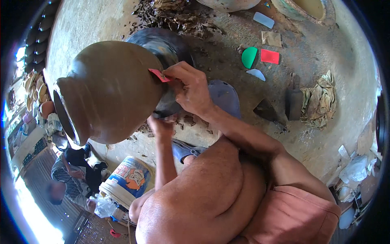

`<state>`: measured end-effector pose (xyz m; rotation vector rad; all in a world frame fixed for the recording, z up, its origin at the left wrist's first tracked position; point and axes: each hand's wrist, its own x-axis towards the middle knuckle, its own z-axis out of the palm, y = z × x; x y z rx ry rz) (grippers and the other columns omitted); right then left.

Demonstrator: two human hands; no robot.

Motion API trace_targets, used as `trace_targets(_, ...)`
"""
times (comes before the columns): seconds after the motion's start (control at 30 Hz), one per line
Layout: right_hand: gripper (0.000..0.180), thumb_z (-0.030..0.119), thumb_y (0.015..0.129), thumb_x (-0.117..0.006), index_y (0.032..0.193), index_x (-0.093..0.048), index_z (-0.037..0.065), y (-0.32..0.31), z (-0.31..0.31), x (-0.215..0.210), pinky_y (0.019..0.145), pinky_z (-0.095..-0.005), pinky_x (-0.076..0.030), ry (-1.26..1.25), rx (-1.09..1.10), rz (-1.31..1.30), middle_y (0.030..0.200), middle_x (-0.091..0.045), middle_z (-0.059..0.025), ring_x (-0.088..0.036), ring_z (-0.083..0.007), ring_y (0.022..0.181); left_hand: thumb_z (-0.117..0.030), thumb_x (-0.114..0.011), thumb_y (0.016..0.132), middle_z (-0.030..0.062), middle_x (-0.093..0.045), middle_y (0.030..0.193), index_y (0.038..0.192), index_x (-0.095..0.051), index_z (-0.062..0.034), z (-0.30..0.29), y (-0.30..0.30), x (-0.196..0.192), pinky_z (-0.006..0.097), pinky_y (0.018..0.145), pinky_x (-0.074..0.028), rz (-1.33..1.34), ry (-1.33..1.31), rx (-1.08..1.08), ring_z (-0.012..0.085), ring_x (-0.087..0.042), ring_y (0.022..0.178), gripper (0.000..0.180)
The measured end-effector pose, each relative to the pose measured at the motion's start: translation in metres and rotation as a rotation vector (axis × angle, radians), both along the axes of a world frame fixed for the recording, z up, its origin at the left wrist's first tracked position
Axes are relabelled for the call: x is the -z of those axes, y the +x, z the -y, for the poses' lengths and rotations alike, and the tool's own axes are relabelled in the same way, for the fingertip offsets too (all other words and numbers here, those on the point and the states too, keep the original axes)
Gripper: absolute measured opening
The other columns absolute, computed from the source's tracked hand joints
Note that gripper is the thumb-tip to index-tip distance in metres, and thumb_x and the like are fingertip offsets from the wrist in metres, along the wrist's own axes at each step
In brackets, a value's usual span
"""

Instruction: The person smoothes the surface and shapes the neck of a clay pot using a scraper and a damp sponge while it rotates on a manual wheel.

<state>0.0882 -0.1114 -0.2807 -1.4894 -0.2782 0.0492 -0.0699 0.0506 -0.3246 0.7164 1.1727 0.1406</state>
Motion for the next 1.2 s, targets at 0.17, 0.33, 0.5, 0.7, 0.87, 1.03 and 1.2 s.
trace_targets(0.17, 0.035, -0.019, 0.081, -0.061, 0.107, -0.074, -0.001, -0.006, -0.005, -0.005, 0.074, -0.0366, -0.057, 0.002, -0.022, -0.006, 0.100, -0.071, -0.0146, -0.074, -0.0292, 0.088, -0.066, -0.053, 0.104, 0.0116, -0.064, 0.142, 0.154, -0.049, -0.0132, -0.021, -0.012, 0.041, 0.049, 0.096, -0.060, -0.108, 0.199, -0.253, 0.0299, -0.068, 0.120, 0.073)
trace_targets(0.33, 0.029, -0.011, 0.082, -0.070, 0.106, -0.074, 0.005, -0.001, -0.006, 0.008, 0.074, -0.0457, -0.058, 0.061, 0.018, -0.021, 0.097, -0.069, -0.0142, -0.072, -0.0382, 0.087, -0.080, -0.047, 0.101, 0.0079, -0.062, 0.140, 0.153, -0.049, -0.0184, 0.086, -0.018, 0.014, 0.047, 0.094, -0.059, -0.046, -0.122, 0.197, 0.0288, -0.069, 0.113, 0.081)
trace_targets(0.5, 0.036, -0.019, 0.080, -0.061, 0.107, -0.074, 0.001, -0.002, -0.008, 0.010, 0.072, -0.0361, -0.057, 0.041, -0.013, 0.008, 0.100, -0.071, -0.0134, -0.074, -0.0297, 0.087, -0.064, -0.050, 0.105, 0.0130, -0.065, 0.136, 0.148, -0.053, -0.0129, -0.068, -0.034, 0.031, 0.042, 0.087, -0.057, 0.030, 0.163, 0.086, 0.0272, -0.067, 0.116, 0.068)
trace_targets(0.7, 0.032, -0.015, 0.080, -0.065, 0.106, -0.073, 0.003, 0.000, -0.012, 0.015, 0.073, -0.0415, -0.058, 0.038, 0.014, 0.025, 0.097, -0.070, -0.0142, -0.073, -0.0346, 0.087, -0.072, -0.047, 0.105, 0.0128, -0.055, 0.150, 0.154, -0.049, -0.0163, 0.035, -0.044, 0.061, 0.053, 0.105, -0.053, 0.301, -0.101, -0.066, 0.0314, -0.059, 0.130, 0.074)
trace_targets(0.87, 0.027, -0.009, 0.082, -0.070, 0.105, -0.073, 0.005, 0.000, -0.009, 0.029, 0.073, -0.0471, -0.057, 0.075, 0.039, -0.014, 0.094, -0.068, -0.0147, -0.071, -0.0396, 0.086, -0.059, -0.052, 0.107, 0.0127, -0.061, 0.142, 0.152, -0.052, -0.0147, 0.048, 0.001, -0.001, 0.052, 0.104, -0.056, -0.033, -0.010, -0.040, 0.0321, -0.066, 0.123, 0.063)
trace_targets(1.03, 0.039, -0.020, 0.078, -0.060, 0.108, -0.074, 0.002, -0.008, -0.013, 0.030, 0.075, -0.0389, -0.060, 0.048, -0.030, -0.048, 0.100, -0.071, -0.0151, -0.075, -0.0323, 0.089, -0.062, -0.051, 0.106, 0.0122, -0.063, 0.138, 0.152, -0.052, -0.0166, -0.025, -0.004, 0.028, 0.052, 0.105, -0.057, -0.038, 0.248, -0.106, 0.0324, -0.064, 0.124, 0.065)
trace_targets(1.2, 0.035, -0.017, 0.080, -0.062, 0.107, -0.073, 0.001, -0.005, -0.013, 0.039, 0.073, -0.0399, -0.059, 0.010, -0.009, -0.014, 0.097, -0.070, -0.0157, -0.074, -0.0339, 0.086, -0.073, -0.056, 0.101, 0.0112, -0.053, 0.144, 0.155, -0.043, -0.0166, 0.052, -0.036, 0.016, 0.050, 0.103, -0.055, -0.022, -0.172, 0.300, 0.0275, -0.060, 0.124, 0.079)
